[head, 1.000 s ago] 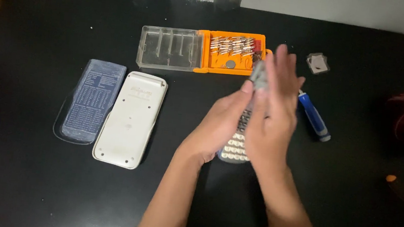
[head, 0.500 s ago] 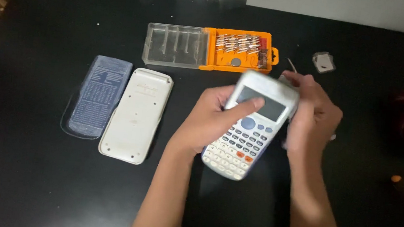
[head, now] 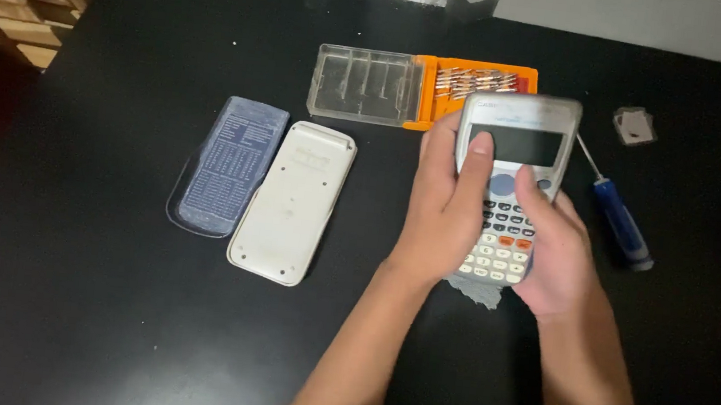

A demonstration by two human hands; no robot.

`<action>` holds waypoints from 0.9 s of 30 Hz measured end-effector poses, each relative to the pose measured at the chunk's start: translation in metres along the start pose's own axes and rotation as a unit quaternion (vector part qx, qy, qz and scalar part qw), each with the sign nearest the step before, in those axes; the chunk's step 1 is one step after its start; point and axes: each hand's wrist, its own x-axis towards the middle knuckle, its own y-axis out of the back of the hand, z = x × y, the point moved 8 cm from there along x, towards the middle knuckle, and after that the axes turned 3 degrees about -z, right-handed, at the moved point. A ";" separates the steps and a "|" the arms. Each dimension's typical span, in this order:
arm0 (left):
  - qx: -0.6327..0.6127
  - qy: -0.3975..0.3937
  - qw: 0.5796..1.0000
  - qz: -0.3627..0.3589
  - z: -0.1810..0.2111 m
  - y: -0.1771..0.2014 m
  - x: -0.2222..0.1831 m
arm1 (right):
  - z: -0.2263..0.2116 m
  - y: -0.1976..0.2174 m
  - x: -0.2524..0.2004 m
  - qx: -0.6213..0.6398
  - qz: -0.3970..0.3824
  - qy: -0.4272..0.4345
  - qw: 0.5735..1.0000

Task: Cleaning a scientific calculator with a cloth and reassembling its plastic casing using a screwdriver.

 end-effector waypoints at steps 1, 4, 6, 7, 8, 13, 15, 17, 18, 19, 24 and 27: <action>0.019 -0.028 0.999 0.004 0.005 0.000 -0.001 | 0.000 0.001 -0.004 0.006 0.041 -0.021 0.999; 0.060 -0.101 0.993 0.026 0.005 0.002 0.000 | 0.000 0.001 -0.007 0.022 0.076 -0.047 0.996; 0.080 -0.148 0.985 0.043 0.006 0.005 0.000 | -0.001 -0.002 -0.005 0.031 0.069 -0.050 0.996; 0.083 -0.161 0.982 0.061 0.008 0.008 -0.001 | -0.004 -0.011 -0.001 0.079 0.027 -0.039 0.996; 0.085 -0.170 0.978 0.080 0.010 0.012 -0.003 | -0.006 -0.020 0.000 0.127 -0.013 -0.032 0.991; 0.180 -0.171 0.961 0.124 0.031 0.039 -0.002 | -0.012 -0.012 -0.015 0.244 -0.126 -0.017 0.962; 0.194 -0.184 0.954 0.135 0.040 0.057 -0.002 | -0.024 -0.027 -0.035 0.267 -0.191 -0.001 0.945; 0.267 -0.254 0.907 0.206 0.057 0.086 -0.014 | -0.018 -0.018 -0.052 0.243 -0.116 -0.008 0.963; 0.266 -0.259 0.906 0.206 0.059 0.103 -0.023 | -0.020 -0.029 -0.065 0.242 -0.119 -0.005 0.963; 0.343 -0.271 0.865 0.247 0.065 0.120 -0.035 | -0.017 -0.023 -0.077 0.154 -0.011 -0.008 0.988; 0.554 -0.199 0.748 0.308 0.064 0.219 -0.078 | -0.017 -0.027 -0.135 0.040 0.169 -0.078 0.982; 0.587 0.017 0.749 0.306 0.033 0.278 -0.094 | -0.001 -0.018 -0.160 0.067 0.230 -0.143 0.960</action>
